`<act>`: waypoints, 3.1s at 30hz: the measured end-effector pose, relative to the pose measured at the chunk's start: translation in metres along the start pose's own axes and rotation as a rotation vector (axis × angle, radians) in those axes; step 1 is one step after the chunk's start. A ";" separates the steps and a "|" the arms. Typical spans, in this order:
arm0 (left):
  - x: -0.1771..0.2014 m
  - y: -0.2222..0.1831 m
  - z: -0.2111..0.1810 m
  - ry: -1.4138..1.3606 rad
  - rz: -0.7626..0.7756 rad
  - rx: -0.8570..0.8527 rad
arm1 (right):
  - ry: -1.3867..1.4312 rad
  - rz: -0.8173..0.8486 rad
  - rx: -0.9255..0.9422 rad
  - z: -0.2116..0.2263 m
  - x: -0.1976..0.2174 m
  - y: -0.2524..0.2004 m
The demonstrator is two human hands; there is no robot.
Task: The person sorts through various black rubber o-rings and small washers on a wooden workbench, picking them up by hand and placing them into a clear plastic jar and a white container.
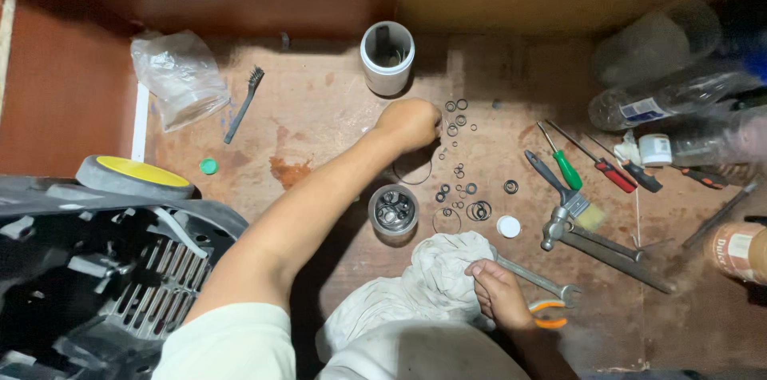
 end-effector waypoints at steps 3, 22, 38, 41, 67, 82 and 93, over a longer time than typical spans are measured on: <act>-0.035 0.034 0.001 0.312 -0.015 -0.124 | -0.111 -0.060 -0.002 0.019 -0.008 -0.009; -0.053 0.048 0.046 -0.220 -0.125 0.003 | -0.114 -0.030 -0.018 -0.007 0.018 0.006; -0.059 0.040 0.072 -0.844 -0.126 0.191 | -0.110 0.013 -0.056 -0.008 0.018 0.007; -0.050 0.036 0.059 -0.345 -0.252 -0.023 | -0.065 0.010 -0.095 -0.014 0.022 0.009; -0.077 0.052 0.029 0.512 -0.539 -0.357 | -0.060 -0.059 -0.084 -0.007 0.019 0.007; 0.004 -0.027 0.041 -0.545 -0.287 0.017 | 0.220 -0.108 -0.152 0.135 -0.099 -0.018; -0.052 -0.261 0.072 -1.890 -0.369 0.139 | 0.360 0.170 -0.096 0.173 -0.097 0.081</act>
Point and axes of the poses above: each hand's wrist, its own y-axis towards the middle knuckle, its own x-axis out of the back of the hand, z = x × y, the point moved 6 cm from there along y, towards the middle knuckle, and after that the axes turned 13 degrees about y, right-handed, at the moved point
